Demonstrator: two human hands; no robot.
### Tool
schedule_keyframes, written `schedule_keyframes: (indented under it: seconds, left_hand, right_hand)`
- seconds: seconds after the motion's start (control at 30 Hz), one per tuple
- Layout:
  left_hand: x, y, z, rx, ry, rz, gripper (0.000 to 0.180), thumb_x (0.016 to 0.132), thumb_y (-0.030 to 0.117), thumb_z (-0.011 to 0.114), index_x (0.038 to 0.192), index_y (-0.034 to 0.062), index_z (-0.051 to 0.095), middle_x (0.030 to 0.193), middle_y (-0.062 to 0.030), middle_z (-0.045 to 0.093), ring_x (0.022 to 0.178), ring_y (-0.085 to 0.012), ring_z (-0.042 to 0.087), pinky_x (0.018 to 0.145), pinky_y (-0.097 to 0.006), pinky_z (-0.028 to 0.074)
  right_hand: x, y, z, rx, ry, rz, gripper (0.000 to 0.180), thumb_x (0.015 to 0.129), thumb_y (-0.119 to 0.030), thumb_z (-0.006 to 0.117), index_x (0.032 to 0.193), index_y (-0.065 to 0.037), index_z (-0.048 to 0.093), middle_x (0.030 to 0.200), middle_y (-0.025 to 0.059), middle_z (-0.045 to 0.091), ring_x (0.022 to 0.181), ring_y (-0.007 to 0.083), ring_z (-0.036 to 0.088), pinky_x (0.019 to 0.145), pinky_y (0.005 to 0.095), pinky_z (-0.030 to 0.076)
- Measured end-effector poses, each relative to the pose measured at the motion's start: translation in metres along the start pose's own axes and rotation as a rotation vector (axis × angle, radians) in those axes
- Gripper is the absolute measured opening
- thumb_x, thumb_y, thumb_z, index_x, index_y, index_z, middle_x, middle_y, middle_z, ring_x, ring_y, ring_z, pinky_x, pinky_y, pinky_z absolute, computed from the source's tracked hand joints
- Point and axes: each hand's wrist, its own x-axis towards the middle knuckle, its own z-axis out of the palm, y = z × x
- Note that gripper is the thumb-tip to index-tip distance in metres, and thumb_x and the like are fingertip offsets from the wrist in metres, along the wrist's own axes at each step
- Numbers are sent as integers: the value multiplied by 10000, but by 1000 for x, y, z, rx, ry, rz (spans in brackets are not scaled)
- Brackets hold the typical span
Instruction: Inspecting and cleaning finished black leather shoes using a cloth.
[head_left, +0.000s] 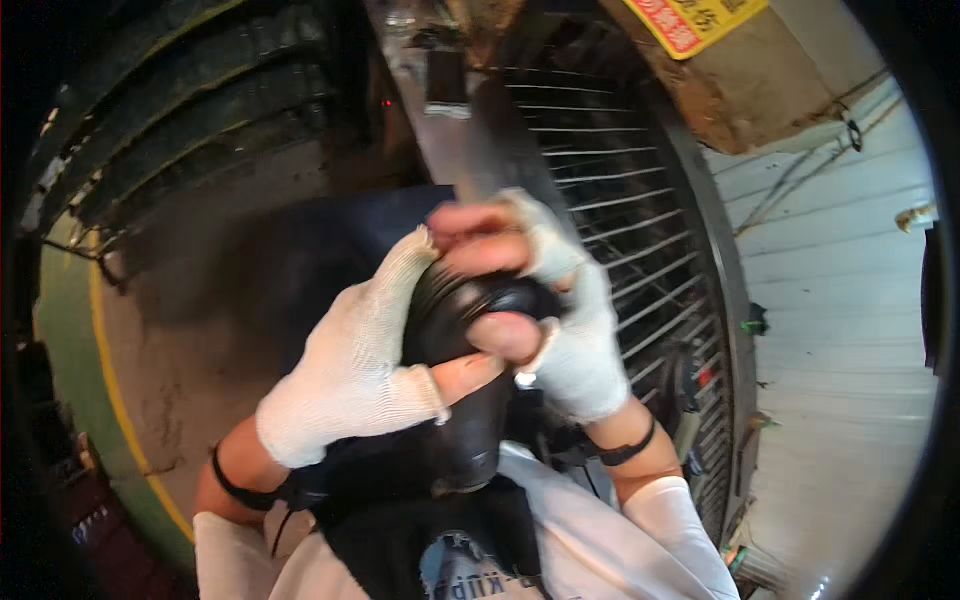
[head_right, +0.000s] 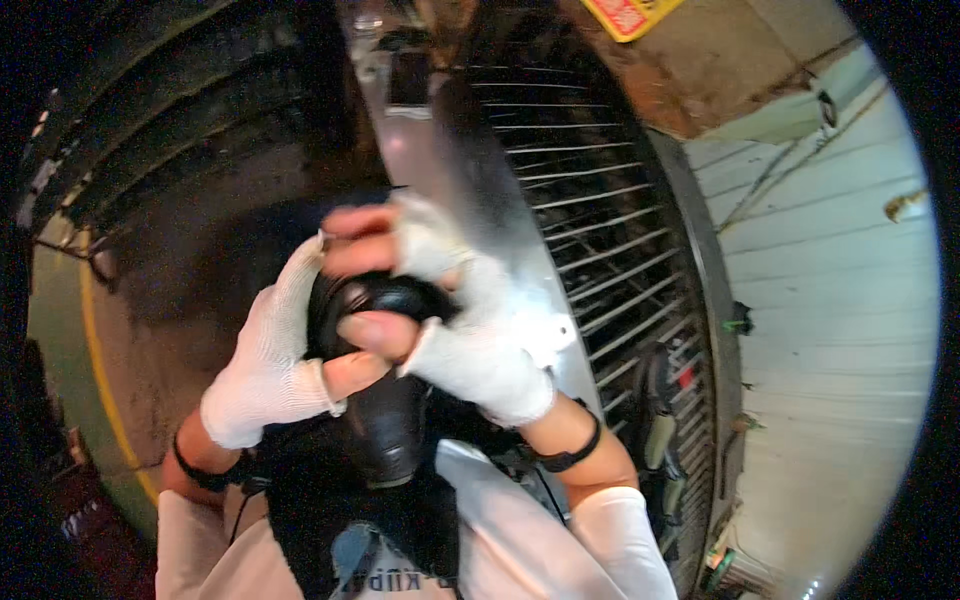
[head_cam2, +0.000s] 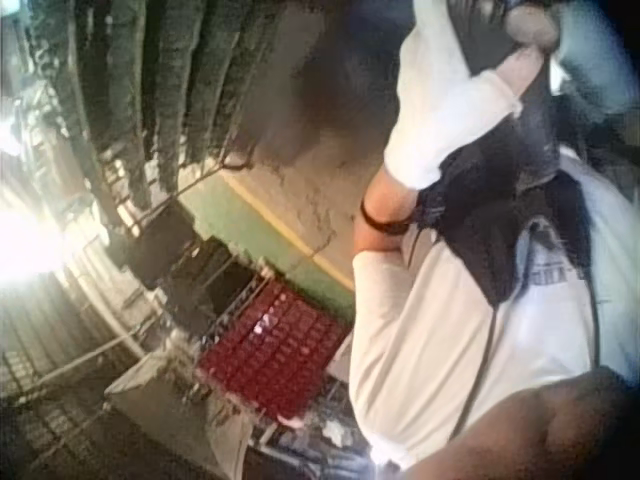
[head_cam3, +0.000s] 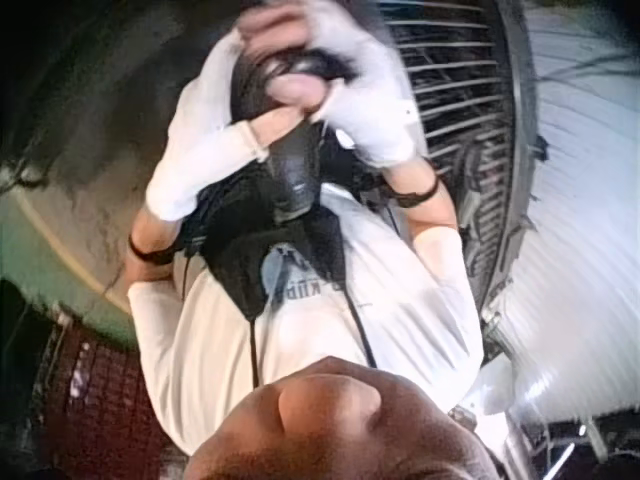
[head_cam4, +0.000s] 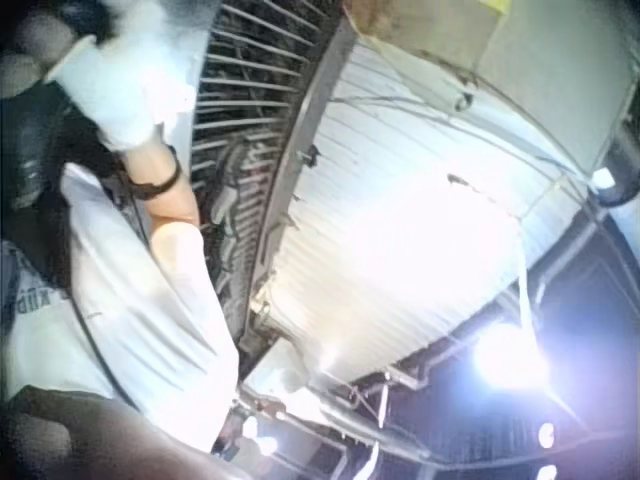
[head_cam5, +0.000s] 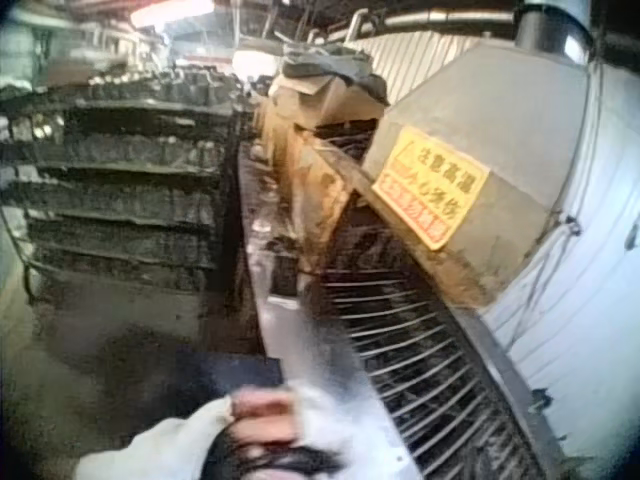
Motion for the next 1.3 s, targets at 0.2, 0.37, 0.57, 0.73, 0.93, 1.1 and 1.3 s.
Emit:
schedule_keyframes:
  seconds: [0.2,0.37,0.57,0.73,0.93,1.1,1.3]
  left_hand:
    - [21,-2,-6,-73,493,-47,727,883,318,853,1433,6,495,1140,-178,737,1060,-285,749,943,-375,580]
    - [-9,-30,8,16,374,-77,847,859,345,878,1499,23,426,1122,-219,755,1042,-385,771,892,-435,603]
    - [-41,-46,44,10,104,-189,938,975,177,742,1703,28,169,1442,-265,605,1286,-368,669,1056,-404,539]
    - [-40,-45,46,-482,213,-22,1169,829,290,947,1648,-31,176,1514,-211,526,1346,-286,591,1153,-390,459]
    - [-10,-73,-13,-124,-102,300,889,765,198,905,1545,25,516,1501,-171,611,1353,-312,620,1131,-393,487]
    - [-52,-128,-4,554,-346,386,524,810,89,721,1313,231,759,1607,-18,564,1574,-371,391,1267,-513,369]
    - [-27,-126,-17,19,248,-70,636,929,117,739,1524,16,538,1617,-172,491,1504,-292,483,1230,-452,405]
  right_hand:
    - [-49,35,59,151,257,271,1199,706,-345,1016,1652,1,367,1568,195,535,1434,263,534,1188,398,430]
    - [-56,33,39,5,118,479,940,769,-214,976,1559,11,520,1312,128,717,1164,160,685,1028,321,544]
    - [-67,37,4,388,215,806,640,817,-248,929,1347,18,690,1140,59,756,977,121,703,893,271,557]
    - [-71,38,50,-144,274,360,899,795,-277,921,1544,16,518,1369,171,685,1238,220,665,1073,344,515]
    - [-82,120,57,588,357,431,769,1054,-392,631,1652,5,356,1620,173,490,1474,268,496,1239,384,375]
    - [-19,123,61,420,197,491,575,1059,-108,662,1587,17,470,1475,98,582,1278,118,566,1116,278,451]
    - [13,130,42,180,148,572,512,1008,-162,750,1457,43,614,1030,29,727,969,101,675,864,250,528]
